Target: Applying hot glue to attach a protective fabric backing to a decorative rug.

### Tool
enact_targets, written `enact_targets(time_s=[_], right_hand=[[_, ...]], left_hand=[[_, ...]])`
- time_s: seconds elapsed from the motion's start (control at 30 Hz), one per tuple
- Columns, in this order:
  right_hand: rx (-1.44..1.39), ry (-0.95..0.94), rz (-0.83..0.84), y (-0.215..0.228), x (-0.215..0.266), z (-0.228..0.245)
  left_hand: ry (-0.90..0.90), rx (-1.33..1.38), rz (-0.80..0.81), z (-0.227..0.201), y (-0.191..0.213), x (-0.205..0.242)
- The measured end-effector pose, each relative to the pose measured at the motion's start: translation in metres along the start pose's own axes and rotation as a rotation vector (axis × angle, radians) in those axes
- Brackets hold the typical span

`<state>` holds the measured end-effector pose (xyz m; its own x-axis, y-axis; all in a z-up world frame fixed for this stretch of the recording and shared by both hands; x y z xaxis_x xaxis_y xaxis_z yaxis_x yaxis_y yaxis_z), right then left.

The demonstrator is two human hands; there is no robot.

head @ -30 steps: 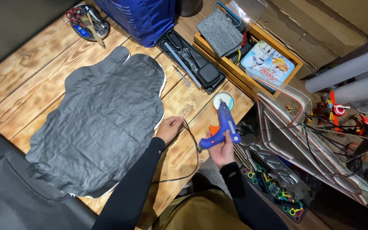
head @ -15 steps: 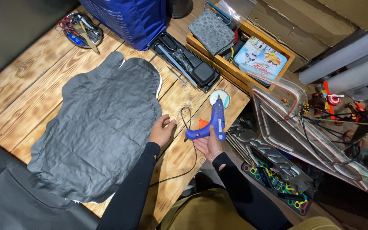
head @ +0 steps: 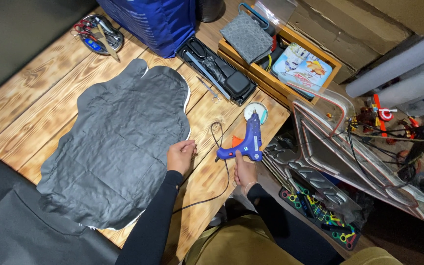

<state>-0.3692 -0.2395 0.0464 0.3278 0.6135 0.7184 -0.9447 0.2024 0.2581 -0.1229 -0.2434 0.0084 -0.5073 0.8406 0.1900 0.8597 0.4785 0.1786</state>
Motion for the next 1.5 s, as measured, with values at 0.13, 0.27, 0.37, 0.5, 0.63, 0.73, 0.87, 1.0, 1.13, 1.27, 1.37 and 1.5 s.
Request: enact_targets(time_s=[0.13, 0.27, 0.37, 0.5, 0.63, 0.73, 0.87, 1.0, 1.13, 1.27, 1.37, 1.5], right_hand=[[-0.003, 0.345, 0.041, -0.005, -0.030, -0.018], [0.123, 0.818, 0.190, -0.041, -0.008, 0.032], [0.291, 1.009, 0.323, -0.091, 0.019, 0.070], [0.576, 1.457, 0.427, -0.168, 0.025, 0.091], [0.956, 1.701, 0.517, -0.215, 0.022, 0.094], [1.052, 1.865, 0.652, -0.231, 0.023, 0.099], [1.053, 2.014, 0.800, -0.238, 0.028, 0.099], [1.072, 2.035, 0.786, -0.240, 0.027, 0.100], [1.075, 2.050, 0.795, -0.240, 0.033, 0.104], [1.110, 2.031, 0.852, -0.249, 0.046, 0.101], [1.140, 2.035, 0.981, -0.265, 0.057, 0.091], [1.245, 1.973, 1.038, -0.285, 0.070, 0.081]], left_hand=[[0.054, -0.130, -0.099, -0.046, 0.040, 0.025], [0.007, -0.489, -0.314, -0.042, 0.086, 0.040], [-0.208, -0.546, -0.420, -0.020, 0.114, 0.048], [-0.279, -0.861, -0.442, -0.018, 0.139, 0.047], [-0.122, -0.976, -0.476, -0.015, 0.145, 0.054], [-0.108, -1.043, -0.432, -0.004, 0.143, 0.057], [-0.137, -0.997, -0.433, -0.009, 0.144, 0.059], [-0.173, -1.005, -0.425, -0.022, 0.145, 0.059], [-0.145, -1.043, -0.384, -0.029, 0.145, 0.057], [-0.127, -1.083, -0.353, -0.022, 0.146, 0.056], [-0.151, -1.040, -0.381, -0.010, 0.143, 0.056], [-0.261, -0.789, -0.563, 0.002, 0.148, 0.062]])
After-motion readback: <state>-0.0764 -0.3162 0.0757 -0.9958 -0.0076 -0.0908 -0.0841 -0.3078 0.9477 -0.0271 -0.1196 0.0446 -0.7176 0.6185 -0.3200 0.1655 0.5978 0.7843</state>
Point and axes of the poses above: each hand's wrist, its own x-axis away from the middle knuckle, its own y-axis out of the back of the hand, z = x × y, the point moved 2 cm from there along -x, towards the middle knuckle, and after that the axes turned 9 degrees about -z, right-handed, at the moved point
